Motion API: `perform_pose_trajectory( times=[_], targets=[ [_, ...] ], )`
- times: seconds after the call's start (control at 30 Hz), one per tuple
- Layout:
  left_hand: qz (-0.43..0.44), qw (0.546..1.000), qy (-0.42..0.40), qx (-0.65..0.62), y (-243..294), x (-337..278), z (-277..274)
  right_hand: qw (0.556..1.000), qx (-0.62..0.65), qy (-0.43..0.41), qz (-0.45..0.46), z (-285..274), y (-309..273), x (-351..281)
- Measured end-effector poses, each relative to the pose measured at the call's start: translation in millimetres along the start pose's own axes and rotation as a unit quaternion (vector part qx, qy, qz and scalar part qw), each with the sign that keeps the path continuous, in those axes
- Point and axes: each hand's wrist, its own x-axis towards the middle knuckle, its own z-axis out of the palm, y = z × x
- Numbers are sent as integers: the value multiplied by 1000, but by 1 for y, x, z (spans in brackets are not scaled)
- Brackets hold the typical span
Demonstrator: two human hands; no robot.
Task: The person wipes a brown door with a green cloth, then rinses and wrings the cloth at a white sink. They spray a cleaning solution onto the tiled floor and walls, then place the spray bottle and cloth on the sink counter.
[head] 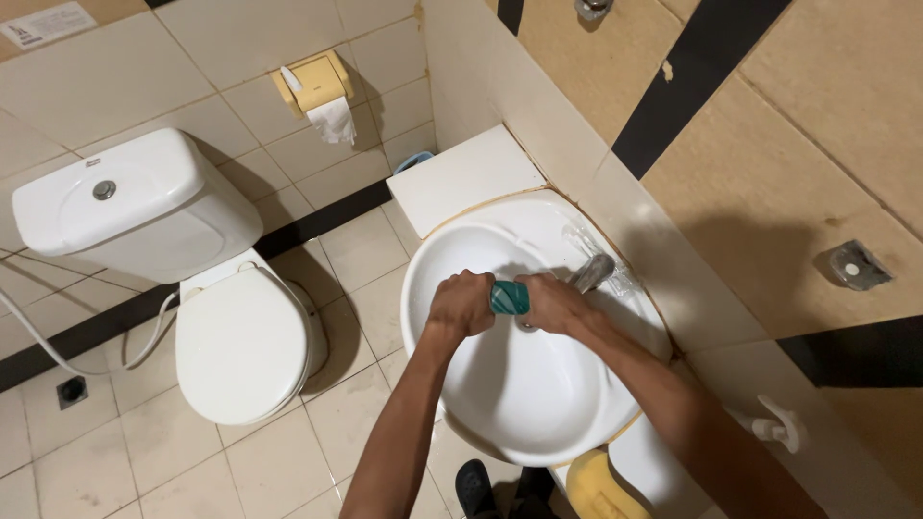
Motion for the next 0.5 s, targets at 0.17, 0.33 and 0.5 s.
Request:
perform_pose_trajectory(
  times=[0.17,0.33,0.5],
  targets=[
    [-60,985,-48,-153,-1,12,13,986,-73,137,-51,19,18,6],
    [-73,959,-80,-262,5,5,-10,957,-138,229,-114,18,25,16],
    [-88,937,-135,-310,-1,3,-15,959,-127,230,-106,11,17,13]
  ],
)
